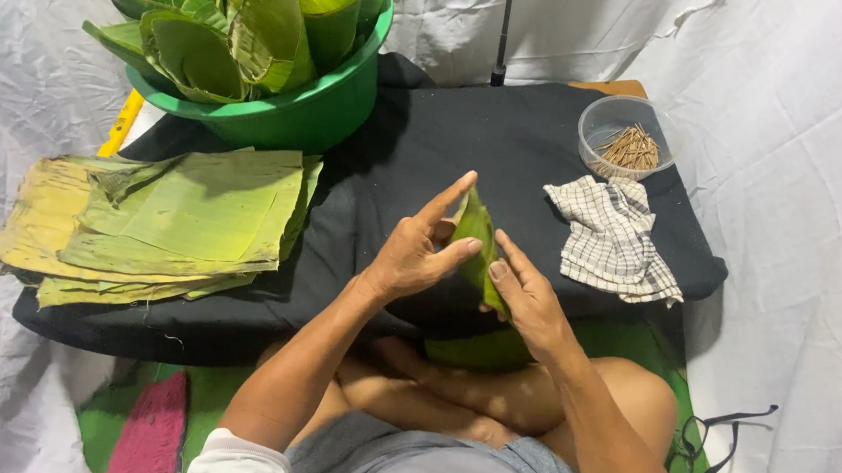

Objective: Cleaning banana leaves with a cloth and folding them into cones secured with toothpicks.

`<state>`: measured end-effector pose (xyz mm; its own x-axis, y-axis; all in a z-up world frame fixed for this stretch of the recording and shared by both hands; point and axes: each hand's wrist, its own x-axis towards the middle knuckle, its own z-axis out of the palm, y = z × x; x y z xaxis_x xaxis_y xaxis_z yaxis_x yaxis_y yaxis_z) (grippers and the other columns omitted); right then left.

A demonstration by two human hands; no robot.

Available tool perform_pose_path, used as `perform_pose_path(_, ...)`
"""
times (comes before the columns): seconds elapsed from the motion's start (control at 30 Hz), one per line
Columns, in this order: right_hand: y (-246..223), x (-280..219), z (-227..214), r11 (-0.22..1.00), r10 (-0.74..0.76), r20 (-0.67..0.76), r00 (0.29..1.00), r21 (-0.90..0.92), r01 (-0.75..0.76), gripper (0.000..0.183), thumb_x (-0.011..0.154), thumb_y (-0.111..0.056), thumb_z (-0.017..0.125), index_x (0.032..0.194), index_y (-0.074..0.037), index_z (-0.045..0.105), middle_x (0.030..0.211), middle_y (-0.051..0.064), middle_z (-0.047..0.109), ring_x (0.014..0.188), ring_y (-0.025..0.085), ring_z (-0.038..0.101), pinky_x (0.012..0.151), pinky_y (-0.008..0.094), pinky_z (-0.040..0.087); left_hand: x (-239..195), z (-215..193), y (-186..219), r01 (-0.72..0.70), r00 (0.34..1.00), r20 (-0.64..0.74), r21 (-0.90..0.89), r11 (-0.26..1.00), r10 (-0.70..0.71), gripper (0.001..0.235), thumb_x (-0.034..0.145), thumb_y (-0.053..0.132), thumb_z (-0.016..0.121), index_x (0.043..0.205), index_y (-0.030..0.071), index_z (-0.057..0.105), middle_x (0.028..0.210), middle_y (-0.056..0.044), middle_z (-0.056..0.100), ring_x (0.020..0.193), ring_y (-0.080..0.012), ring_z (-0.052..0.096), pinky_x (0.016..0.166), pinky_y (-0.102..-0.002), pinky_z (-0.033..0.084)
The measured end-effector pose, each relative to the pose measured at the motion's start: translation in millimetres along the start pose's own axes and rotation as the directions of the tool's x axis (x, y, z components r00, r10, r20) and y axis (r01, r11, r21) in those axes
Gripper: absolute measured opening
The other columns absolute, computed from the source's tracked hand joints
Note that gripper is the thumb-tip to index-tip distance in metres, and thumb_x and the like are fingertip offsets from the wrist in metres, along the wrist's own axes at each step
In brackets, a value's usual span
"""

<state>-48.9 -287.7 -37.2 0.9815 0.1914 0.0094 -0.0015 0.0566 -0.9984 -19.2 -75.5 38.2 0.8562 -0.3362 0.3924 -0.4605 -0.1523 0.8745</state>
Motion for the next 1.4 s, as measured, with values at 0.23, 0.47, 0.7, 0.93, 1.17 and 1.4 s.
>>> perform_pose_path(0.23, -17, -2, 8, 0.985, -0.003, -0.089, 0.996, -0.171, -0.012, 0.06, 0.104, -0.03, 0.058, 0.158, -0.008, 0.043, 0.114, 0.02, 0.07, 0.104, 0.024, 0.066, 0.089, 0.043, 0.058, 6, 4, 0, 0.039, 0.993, 0.115, -0.042, 0.998, -0.034, 0.075, 0.098, 0.019, 0.069, 0.162, 0.026, 0.031, 0.078, -0.011, 0.078, 0.07, -0.0165, 0.074, 0.08, -0.04, 0.062)
perform_pose_path(0.47, -12, 15, -9, 0.959, 0.206, 0.022, 0.978, 0.197, -0.206, 0.058, 0.101, -0.03, 0.061, 0.153, -0.008, 0.046, 0.105, 0.016, 0.071, 0.077, 0.025, 0.072, 0.051, 0.03, 0.057, 13, -2, 5, 0.155, 0.971, 0.171, 0.086, 0.984, -0.168, 0.115, 0.073, 0.008, 0.09, 0.164, 0.024, 0.021, 0.117, -0.028, 0.072, 0.105, -0.0484, 0.07, 0.092, -0.059, 0.056)
perform_pose_path(0.7, -23, 24, -36, 0.831, 0.3, 0.138, 0.944, 0.448, -0.329, 0.057, 0.105, -0.038, 0.052, 0.147, 0.0, 0.05, 0.114, 0.021, 0.073, 0.088, 0.035, 0.077, 0.069, 0.043, 0.066, 21, -13, -34, 0.247, 0.969, -0.024, -0.033, 0.969, -0.247, 0.11, 0.076, 0.009, 0.086, 0.164, 0.027, 0.023, 0.099, -0.013, 0.076, 0.091, -0.0224, 0.073, 0.085, -0.036, 0.061)
perform_pose_path(0.93, -17, 26, -16, 0.915, 0.219, -0.023, 0.975, 0.351, -0.197, 0.042, 0.098, -0.014, 0.064, 0.136, 0.004, 0.062, 0.113, 0.026, 0.073, 0.085, 0.032, 0.077, 0.072, 0.038, 0.067, 22, -3, -31, 0.172, 0.984, -0.065, 0.092, 0.981, -0.167, 0.098, 0.078, 0.004, 0.079, 0.158, 0.004, 0.022, 0.163, -0.027, 0.031, 0.146, -0.0369, 0.041, 0.118, -0.04, 0.036)
perform_pose_path(1.17, -6, 26, -2, 0.984, 0.022, -0.195, 0.981, 0.177, 0.013, 0.036, 0.091, 0.002, 0.072, 0.127, 0.005, 0.068, 0.107, 0.031, 0.073, 0.083, 0.035, 0.077, 0.07, 0.04, 0.069, 21, 1, -23, 0.359, 0.932, -0.071, 0.047, 0.932, -0.356, 0.105, 0.076, 0.025, 0.087, 0.162, 0.031, 0.026, 0.12, -0.023, 0.068, 0.11, -0.0364, 0.065, 0.098, -0.046, 0.054)
perform_pose_path(1.4, -13, 18, -12, 0.959, 0.038, -0.116, 0.993, 0.283, -0.003, 0.07, 0.079, 0.009, 0.078, 0.144, 0.0, 0.055, 0.137, 0.023, 0.062, 0.104, 0.036, 0.072, 0.085, 0.043, 0.066, 18, -11, -38, 0.289, 0.941, -0.112, -0.22, 0.932, -0.318, 0.115, 0.068, -0.005, 0.088, 0.162, 0.026, 0.03, 0.09, -0.013, 0.076, 0.081, -0.0165, 0.072, 0.077, -0.027, 0.063)
